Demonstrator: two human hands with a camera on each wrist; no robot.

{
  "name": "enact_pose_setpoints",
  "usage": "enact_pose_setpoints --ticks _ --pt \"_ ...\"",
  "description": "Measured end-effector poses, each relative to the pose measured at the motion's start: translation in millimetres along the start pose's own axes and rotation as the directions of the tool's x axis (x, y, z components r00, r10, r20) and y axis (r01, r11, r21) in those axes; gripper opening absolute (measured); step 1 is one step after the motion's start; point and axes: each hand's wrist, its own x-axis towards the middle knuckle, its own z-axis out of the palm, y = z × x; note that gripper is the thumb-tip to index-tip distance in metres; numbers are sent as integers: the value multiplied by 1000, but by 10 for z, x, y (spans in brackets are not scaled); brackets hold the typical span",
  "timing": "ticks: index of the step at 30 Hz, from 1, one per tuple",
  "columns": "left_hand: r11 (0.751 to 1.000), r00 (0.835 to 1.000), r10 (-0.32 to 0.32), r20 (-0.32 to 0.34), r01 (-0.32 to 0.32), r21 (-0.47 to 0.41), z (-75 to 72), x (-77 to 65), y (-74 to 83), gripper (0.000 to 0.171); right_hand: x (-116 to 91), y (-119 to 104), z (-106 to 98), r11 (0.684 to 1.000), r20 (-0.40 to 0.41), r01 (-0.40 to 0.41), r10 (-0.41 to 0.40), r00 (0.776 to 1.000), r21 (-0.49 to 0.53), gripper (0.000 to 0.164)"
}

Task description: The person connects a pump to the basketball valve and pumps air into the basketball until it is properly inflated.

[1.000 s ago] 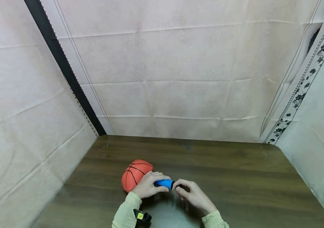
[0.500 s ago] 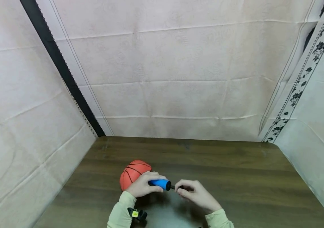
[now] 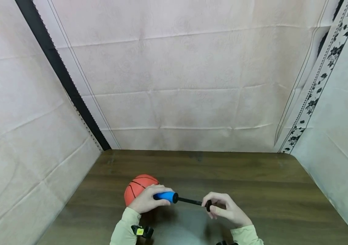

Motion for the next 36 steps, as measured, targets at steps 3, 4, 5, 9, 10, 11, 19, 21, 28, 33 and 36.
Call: enact_pose_setpoints --ticks 3,4,5,9,10,11,19,21,28,33,36 --pt "999 1000 4 22 -3 -32 41 22 -29 44 27 -6 27 999 -12 -32 32 999 9 34" --pt "999 1000 2 27 0 -49 52 28 -40 45 41 -12 37 999 -26 -53 53 998 3 35" --pt "998 1000 -1 29 3 -62 63 35 -53 45 57 -18 46 997 -48 -76 76 996 0 34" --pt "994 1000 -11 27 14 -109 80 54 -69 44 139 0 107 986 -142 -164 159 977 -28 30" --pt "993 1000 -15 27 18 -113 83 60 -68 44 164 28 131 984 -156 -177 172 973 -23 29" --pt "993 999 -17 29 21 -118 83 65 -66 44 190 70 166 983 -170 -186 180 969 -17 26" --pt "989 998 58 26 -54 -140 99 48 -165 43 362 430 524 950 -99 -303 310 946 74 19" --pt "988 996 90 22 -87 -125 117 54 -187 41 355 464 549 940 -88 -341 342 935 30 19" --pt "996 996 89 24 -89 -2 157 56 -217 37 294 470 531 858 -110 -499 487 866 -125 21" --pt "997 997 71 42 -72 26 154 44 -215 39 288 427 506 807 -145 -526 507 850 -267 21" --pt "997 995 83 57 -83 7 141 43 -209 38 286 376 474 782 -139 -530 515 846 -330 20"
